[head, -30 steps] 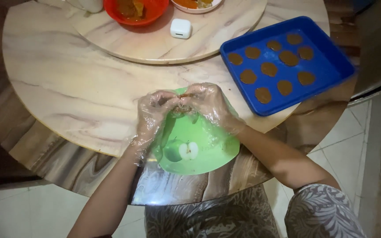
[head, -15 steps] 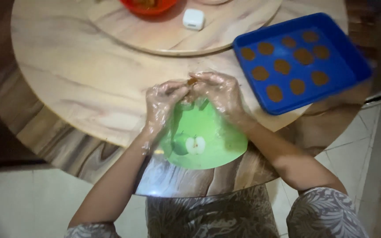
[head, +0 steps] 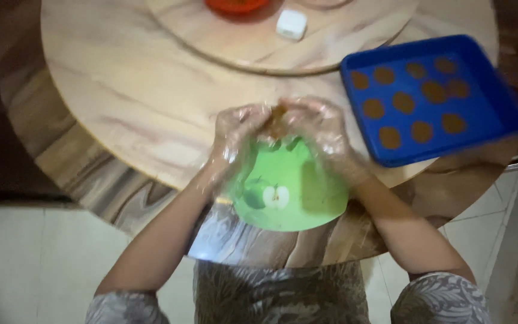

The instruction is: The person is taking small pieces of dough from a green plate, rolling them into balls using both hands, and arranging them in rows on a blue tray.

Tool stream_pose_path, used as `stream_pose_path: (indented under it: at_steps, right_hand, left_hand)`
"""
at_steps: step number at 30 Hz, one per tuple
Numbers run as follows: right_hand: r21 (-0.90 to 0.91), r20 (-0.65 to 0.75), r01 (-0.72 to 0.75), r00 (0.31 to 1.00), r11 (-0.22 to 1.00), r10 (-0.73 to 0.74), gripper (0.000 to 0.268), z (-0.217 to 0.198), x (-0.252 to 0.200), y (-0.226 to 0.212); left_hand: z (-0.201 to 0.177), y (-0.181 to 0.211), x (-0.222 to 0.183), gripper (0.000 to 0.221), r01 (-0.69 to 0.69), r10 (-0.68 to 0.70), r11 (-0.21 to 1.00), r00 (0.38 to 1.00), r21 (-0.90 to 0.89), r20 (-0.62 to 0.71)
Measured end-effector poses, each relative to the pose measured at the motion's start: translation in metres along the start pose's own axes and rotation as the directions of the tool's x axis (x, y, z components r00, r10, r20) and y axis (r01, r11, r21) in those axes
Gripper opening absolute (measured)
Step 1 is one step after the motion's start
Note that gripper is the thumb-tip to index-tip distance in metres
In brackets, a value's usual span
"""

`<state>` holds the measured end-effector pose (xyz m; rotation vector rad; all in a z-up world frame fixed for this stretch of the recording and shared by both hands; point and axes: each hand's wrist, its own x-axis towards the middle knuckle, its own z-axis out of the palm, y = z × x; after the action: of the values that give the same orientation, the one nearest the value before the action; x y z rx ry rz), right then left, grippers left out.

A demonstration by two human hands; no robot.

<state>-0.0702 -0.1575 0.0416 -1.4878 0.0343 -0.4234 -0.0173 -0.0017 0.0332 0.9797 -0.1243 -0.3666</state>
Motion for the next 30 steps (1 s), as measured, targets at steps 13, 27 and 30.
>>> stream_pose_path:
  at_steps: [13,27,30]
  right_hand:
    - [0.076,0.064,-0.185,0.982,0.98,0.18,0.017,-0.045,0.004,-0.082]
    - [-0.821,-0.545,-0.497,0.829,0.282,-0.125,0.009,-0.336,0.001,-0.025]
    - [-0.856,-0.492,-0.471,0.869,0.214,-0.054,0.011,-0.34,0.002,-0.014]
  left_hand:
    - [0.028,0.012,-0.028,0.023,-0.151,0.087,0.905,0.981,0.397,0.175]
    - [-0.004,0.004,-0.007,0.018,0.056,-0.123,0.958,0.967,0.283,0.224]
    - [-0.009,0.0,-0.007,0.022,0.057,-0.133,0.953,0.961,0.298,0.241]
